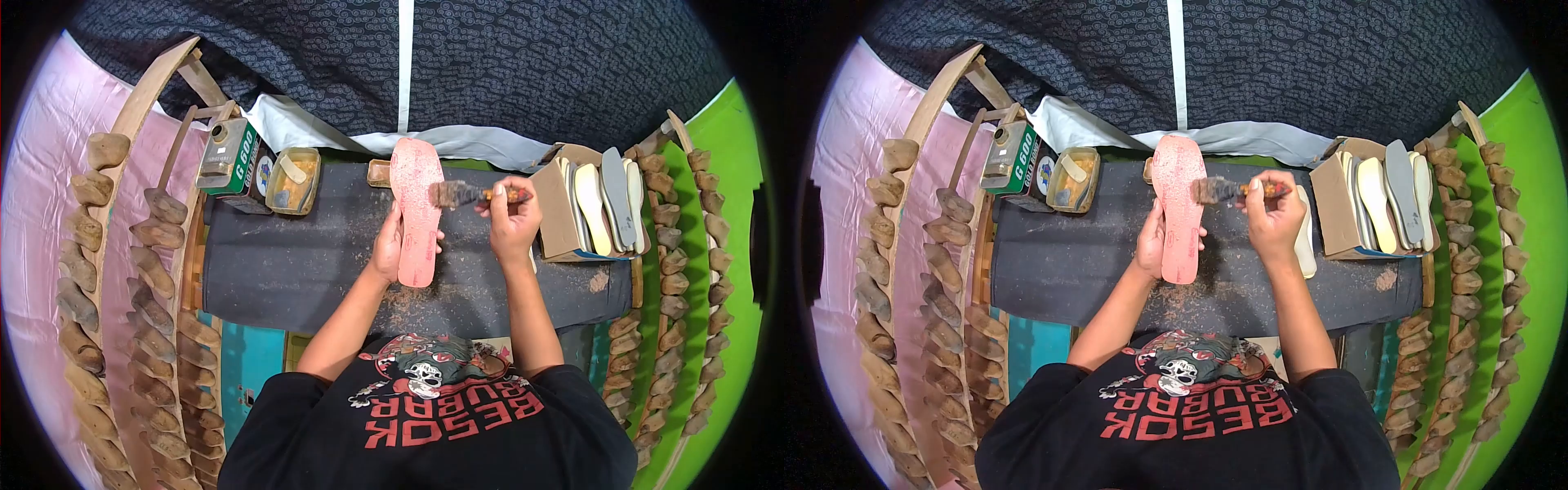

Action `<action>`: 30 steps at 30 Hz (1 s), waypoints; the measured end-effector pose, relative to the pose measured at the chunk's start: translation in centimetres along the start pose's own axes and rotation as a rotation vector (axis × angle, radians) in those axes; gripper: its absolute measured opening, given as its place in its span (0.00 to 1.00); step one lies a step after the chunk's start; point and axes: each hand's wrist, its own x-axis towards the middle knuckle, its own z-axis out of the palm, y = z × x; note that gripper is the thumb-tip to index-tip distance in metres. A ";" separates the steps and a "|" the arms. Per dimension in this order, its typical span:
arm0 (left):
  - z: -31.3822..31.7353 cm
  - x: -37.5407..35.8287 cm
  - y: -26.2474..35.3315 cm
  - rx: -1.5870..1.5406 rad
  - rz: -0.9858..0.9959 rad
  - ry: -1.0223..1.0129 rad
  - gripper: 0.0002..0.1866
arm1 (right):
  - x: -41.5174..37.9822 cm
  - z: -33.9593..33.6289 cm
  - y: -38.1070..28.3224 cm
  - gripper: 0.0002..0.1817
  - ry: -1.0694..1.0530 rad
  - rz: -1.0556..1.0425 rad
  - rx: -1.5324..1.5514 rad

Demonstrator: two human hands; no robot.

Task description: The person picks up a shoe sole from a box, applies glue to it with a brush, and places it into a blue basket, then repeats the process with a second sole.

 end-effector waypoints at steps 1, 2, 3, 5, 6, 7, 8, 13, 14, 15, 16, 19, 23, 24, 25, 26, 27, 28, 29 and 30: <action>0.2 0.0 0.0 0.006 0.013 -0.012 0.31 | 0.5 0.1 0.0 0.04 0.035 -0.036 0.052; 0.4 0.0 0.1 0.012 0.027 -0.022 0.31 | 0.7 0.3 0.1 0.04 0.044 -0.075 0.026; 0.3 0.0 0.0 0.013 0.028 -0.021 0.31 | 0.5 0.1 0.2 0.04 0.043 -0.074 0.027; 0.0 0.3 0.1 0.026 0.081 0.007 0.30 | -0.5 -0.3 0.3 0.03 -0.060 -0.028 -0.015; 0.7 0.5 0.3 0.025 0.087 0.010 0.30 | -1.3 -0.4 0.1 0.03 -0.067 -0.029 -0.013; 2.1 0.9 0.8 -0.134 0.116 0.188 0.30 | -2.3 -0.5 -0.2 0.03 -0.119 0.028 -0.032; 2.8 1.1 1.0 -0.295 0.144 0.365 0.31 | -2.7 -0.6 -0.2 0.03 -0.172 0.085 -0.053; 1.2 0.4 0.7 -0.072 0.096 0.180 0.32 | -1.9 1.1 -0.5 0.03 -0.123 0.053 -0.060; 0.9 0.2 0.5 0.038 0.033 0.014 0.32 | -1.2 1.7 -0.5 0.03 -0.080 0.038 -0.004; 0.9 0.3 0.1 0.039 0.030 0.010 0.32 | -0.8 2.0 -0.5 0.03 -0.039 0.022 0.053; 1.0 0.4 -0.3 0.070 0.032 0.025 0.33 | -0.5 2.3 -0.4 0.04 -0.028 -0.017 0.051; 1.2 0.6 0.0 0.119 0.048 0.010 0.33 | -1.6 1.7 -0.1 0.04 -0.071 -0.017 -0.018; 1.1 0.9 0.5 0.108 0.142 0.167 0.31 | -4.0 1.4 0.3 0.04 -0.239 -0.005 -0.113; 1.3 0.9 0.5 0.082 0.155 0.209 0.32 | -3.8 1.5 0.4 0.04 -0.243 -0.013 -0.115; 1.4 0.9 0.4 0.056 0.164 0.249 0.32 | -3.5 1.7 0.5 0.04 -0.240 -0.010 -0.116; 0.9 0.7 0.3 0.056 0.155 0.249 0.32 | -2.9 1.9 0.6 0.04 -0.177 0.007 -0.082; 0.4 0.5 0.3 0.045 0.081 0.115 0.32 | -2.3 2.2 0.7 0.04 -0.114 0.023 -0.049; 0.1 0.5 0.3 0.035 0.009 -0.022 0.32 | -1.6 2.4 0.8 0.04 -0.056 0.006 -0.002; -0.1 0.6 -0.1 0.035 0.007 -0.025 0.32 | -1.0 2.4 0.8 0.04 -0.053 0.005 -0.003; 0.6 0.5 -0.2 0.067 0.023 0.028 0.33 | -0.5 2.4 0.7 0.04 -0.018 -0.039 0.003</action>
